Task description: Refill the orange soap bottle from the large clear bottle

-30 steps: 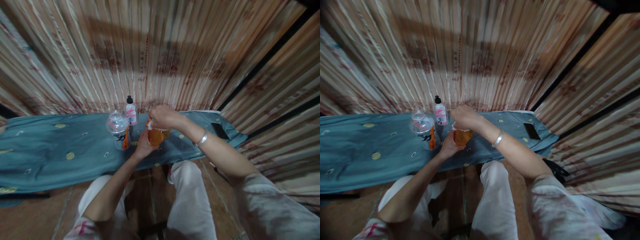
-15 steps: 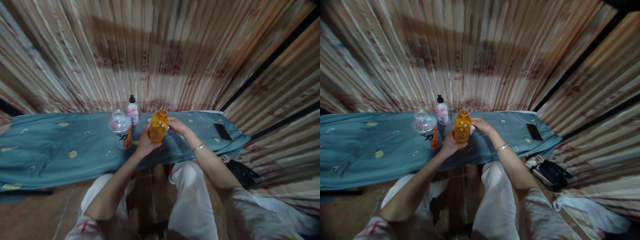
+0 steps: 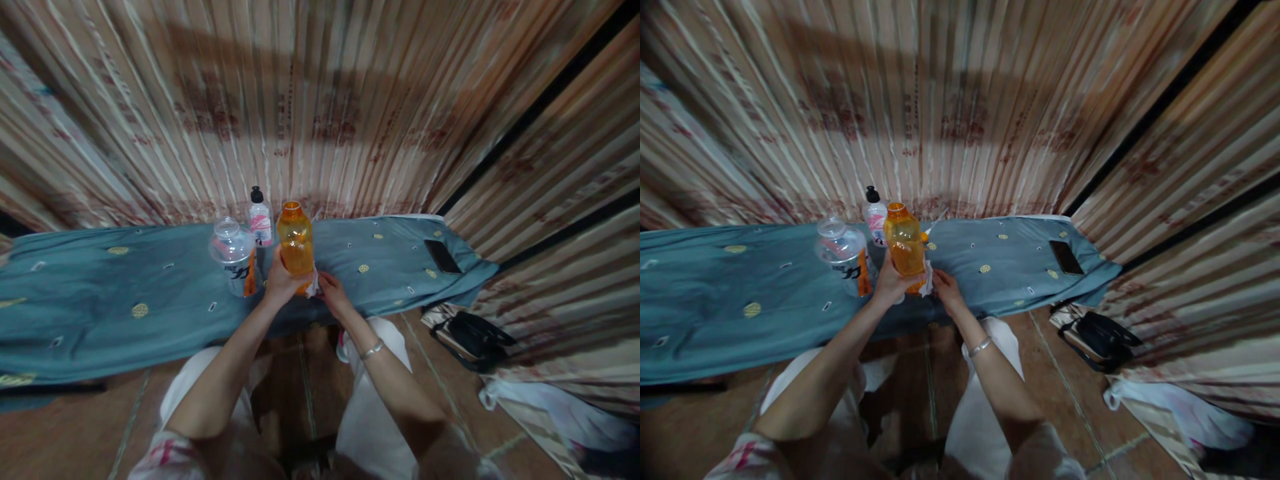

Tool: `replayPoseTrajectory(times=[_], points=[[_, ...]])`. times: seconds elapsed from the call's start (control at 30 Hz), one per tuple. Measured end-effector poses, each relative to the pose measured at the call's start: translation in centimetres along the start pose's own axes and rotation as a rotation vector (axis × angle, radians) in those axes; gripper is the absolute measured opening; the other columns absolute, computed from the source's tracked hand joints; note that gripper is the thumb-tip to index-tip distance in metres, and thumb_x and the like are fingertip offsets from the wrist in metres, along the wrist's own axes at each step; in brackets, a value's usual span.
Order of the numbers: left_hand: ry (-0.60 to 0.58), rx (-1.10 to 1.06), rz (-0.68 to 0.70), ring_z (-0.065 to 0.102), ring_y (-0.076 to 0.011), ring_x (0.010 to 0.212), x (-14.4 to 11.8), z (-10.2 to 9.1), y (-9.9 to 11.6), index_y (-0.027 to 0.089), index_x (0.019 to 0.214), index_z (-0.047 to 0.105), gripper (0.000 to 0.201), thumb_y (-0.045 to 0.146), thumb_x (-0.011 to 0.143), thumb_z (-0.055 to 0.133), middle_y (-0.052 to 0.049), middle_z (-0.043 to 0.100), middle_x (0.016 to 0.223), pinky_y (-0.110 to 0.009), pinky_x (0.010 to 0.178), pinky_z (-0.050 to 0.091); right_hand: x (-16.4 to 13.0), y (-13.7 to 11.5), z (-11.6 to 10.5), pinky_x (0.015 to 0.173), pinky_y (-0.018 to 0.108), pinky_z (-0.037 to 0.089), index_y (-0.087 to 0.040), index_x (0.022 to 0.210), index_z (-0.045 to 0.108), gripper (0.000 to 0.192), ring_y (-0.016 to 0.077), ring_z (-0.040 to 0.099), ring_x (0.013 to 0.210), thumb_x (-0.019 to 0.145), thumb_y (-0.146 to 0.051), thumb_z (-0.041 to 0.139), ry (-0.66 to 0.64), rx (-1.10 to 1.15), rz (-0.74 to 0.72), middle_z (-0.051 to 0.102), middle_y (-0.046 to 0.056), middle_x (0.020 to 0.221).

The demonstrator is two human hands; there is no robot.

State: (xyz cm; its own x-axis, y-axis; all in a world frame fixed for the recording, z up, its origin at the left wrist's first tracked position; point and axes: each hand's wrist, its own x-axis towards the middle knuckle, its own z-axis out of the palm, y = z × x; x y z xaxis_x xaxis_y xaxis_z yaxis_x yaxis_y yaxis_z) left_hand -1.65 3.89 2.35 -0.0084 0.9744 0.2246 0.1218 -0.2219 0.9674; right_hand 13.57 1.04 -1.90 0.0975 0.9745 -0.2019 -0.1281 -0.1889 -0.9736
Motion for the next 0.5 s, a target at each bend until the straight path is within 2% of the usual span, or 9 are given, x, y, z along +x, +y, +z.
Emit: replayPoseTrajectory(times=[0.07, 0.17, 0.3, 0.5], points=[[0.018, -0.005, -0.001, 0.068, -0.0269, 0.102, 0.0, 0.0, 0.0, 0.026, 0.119, 0.051, 0.086, 0.031, 0.045, 0.095, -0.005, 0.068, 0.111, -0.045, 0.092, 0.054, -0.9, 0.6, 0.3, 0.065, 0.026, 0.054, -0.021, 0.107, 0.072, 0.047, 0.0149, 0.066, 0.073, 0.077, -0.056, 0.067, 0.032, 0.005, -0.017, 0.076, 0.003, 0.089], [0.032, -0.017, 0.002, 0.068, -0.0254, 0.100, 0.1, 0.0, 0.0, 0.025, 0.118, 0.050, 0.085, 0.030, 0.045, 0.095, -0.005, 0.068, 0.109, -0.043, 0.090, 0.054, -2.1, 0.6, 0.6, 0.082, 0.032, 0.058, -0.021, 0.110, 0.071, 0.048, 0.0203, 0.071, 0.094, 0.077, -0.055, 0.068, 0.077, -0.054, -0.139, 0.077, 0.006, 0.108], [0.036, -0.043, 0.011, 0.068, -0.0254, 0.102, 0.2, -0.1, 0.1, 0.023, 0.121, 0.050, 0.087, 0.032, 0.047, 0.094, -0.006, 0.068, 0.112, -0.042, 0.091, 0.054, -3.1, -0.3, 0.6, 0.099, 0.038, 0.055, -0.021, 0.110, 0.073, 0.044, 0.0241, 0.071, 0.108, 0.079, -0.051, 0.066, 0.115, -0.151, -0.270, 0.077, 0.009, 0.116], [-0.004, -0.103, 0.034, 0.069, -0.0263, 0.105, 0.3, 0.3, -0.5, 0.023, 0.125, 0.047, 0.090, 0.027, 0.048, 0.093, -0.007, 0.069, 0.116, -0.042, 0.094, 0.054, -2.2, -3.6, 0.3, 0.094, 0.038, 0.057, -0.021, 0.111, 0.073, 0.046, 0.0240, 0.071, 0.104, 0.074, -0.047, 0.072, 0.087, -0.101, -0.279, 0.077, 0.007, 0.113]])
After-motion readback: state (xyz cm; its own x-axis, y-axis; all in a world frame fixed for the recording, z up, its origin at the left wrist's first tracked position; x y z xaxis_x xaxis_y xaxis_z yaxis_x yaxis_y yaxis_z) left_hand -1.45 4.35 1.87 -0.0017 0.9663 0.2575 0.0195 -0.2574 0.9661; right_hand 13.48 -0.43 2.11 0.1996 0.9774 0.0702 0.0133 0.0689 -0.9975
